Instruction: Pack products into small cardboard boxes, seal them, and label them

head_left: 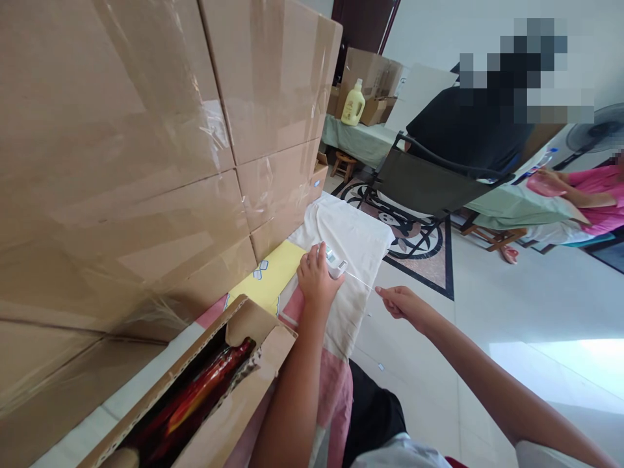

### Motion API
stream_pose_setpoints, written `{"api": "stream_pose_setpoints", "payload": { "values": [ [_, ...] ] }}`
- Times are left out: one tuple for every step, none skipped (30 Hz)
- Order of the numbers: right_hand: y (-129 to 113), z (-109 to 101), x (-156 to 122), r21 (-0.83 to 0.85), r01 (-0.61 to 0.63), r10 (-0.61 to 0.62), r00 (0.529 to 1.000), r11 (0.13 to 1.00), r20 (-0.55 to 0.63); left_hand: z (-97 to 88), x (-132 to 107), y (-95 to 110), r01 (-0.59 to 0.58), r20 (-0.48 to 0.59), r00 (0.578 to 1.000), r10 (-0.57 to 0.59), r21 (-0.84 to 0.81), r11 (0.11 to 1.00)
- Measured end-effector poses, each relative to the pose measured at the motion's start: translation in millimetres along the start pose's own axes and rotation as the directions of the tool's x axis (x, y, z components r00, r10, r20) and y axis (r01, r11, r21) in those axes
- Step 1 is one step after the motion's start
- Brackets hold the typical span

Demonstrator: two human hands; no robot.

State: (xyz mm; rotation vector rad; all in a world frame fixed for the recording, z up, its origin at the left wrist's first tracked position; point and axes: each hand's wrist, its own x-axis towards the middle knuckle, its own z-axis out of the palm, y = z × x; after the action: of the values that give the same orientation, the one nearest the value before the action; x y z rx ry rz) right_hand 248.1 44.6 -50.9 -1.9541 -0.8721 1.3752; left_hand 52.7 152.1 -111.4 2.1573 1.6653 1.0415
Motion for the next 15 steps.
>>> {"api": "stream_pose_setpoints", "payload": {
  "values": [
    [1,-1,-2,-0.004,-0.002,0.002,1.0,1.0,-0.007,0.2,0,0,0.0,0.0,1.0,0.0,0.001,1.0],
    [1,-3,-6,-0.012,-0.003,0.003,1.0,1.0,-0.015,0.4,0,0,0.0,0.001,1.0,0.0,0.004,1.0],
    [1,-5,-9,-0.021,-0.009,0.008,1.0,1.0,-0.02,0.7,0,0,0.0,0.0,1.0,0.0,0.006,1.0],
    [1,-7,-13,-0.029,-0.013,0.013,1.0,0.999,-0.022,0.9,0,0,0.0,-0.002,1.0,0.0,0.008,1.0],
    [1,-10,-17,-0.037,-0.019,0.018,1.0,0.999,-0.022,1.1,0,0,0.0,-0.005,1.0,0.0,0.01,1.0],
    [1,-12,-21,-0.044,-0.025,0.024,1.0,0.999,-0.019,1.2,1,0,0.0,-0.008,1.0,0.0,0.012,1.0],
    [2,-14,-25,-0.05,-0.03,0.029,0.999,0.998,-0.016,1.2,1,1,-0.001,-0.01,1.0,0.001,0.014,1.0],
    [2,-15,-28,-0.055,-0.035,0.034,0.999,0.998,-0.011,1.1,1,1,-0.001,-0.011,1.0,0.001,0.017,1.0],
    [4,-16,-29,-0.057,-0.038,0.038,0.999,0.998,-0.004,0.9,1,1,-0.001,-0.009,1.0,0.002,0.02,1.0],
    [5,-17,-30,-0.054,-0.038,0.038,0.999,0.998,0.001,0.6,1,1,-0.001,-0.004,1.0,0.001,0.023,1.0],
    [7,-17,-31,-0.049,-0.039,0.04,0.999,0.998,0.009,0.2,1,1,-0.002,0.002,1.0,0.001,0.027,1.0],
    [10,-17,-30,-0.04,-0.039,0.04,0.999,0.998,0.014,-0.2,1,1,-0.005,0.011,1.0,0.005,0.03,1.0],
    [13,-16,-28,-0.031,-0.042,0.042,0.999,0.999,0.02,-0.6,0,2,-0.013,0.019,1.0,0.012,0.031,0.999],
    [16,-15,-27,-0.021,-0.047,0.047,0.999,0.999,0.024,-1.0,0,2,-0.023,0.026,0.999,0.023,0.029,0.999],
    [19,-15,-25,-0.01,-0.05,0.05,0.998,0.999,0.026,-1.4,-1,2,-0.038,0.029,0.999,0.038,0.023,0.999]
  ]
}}
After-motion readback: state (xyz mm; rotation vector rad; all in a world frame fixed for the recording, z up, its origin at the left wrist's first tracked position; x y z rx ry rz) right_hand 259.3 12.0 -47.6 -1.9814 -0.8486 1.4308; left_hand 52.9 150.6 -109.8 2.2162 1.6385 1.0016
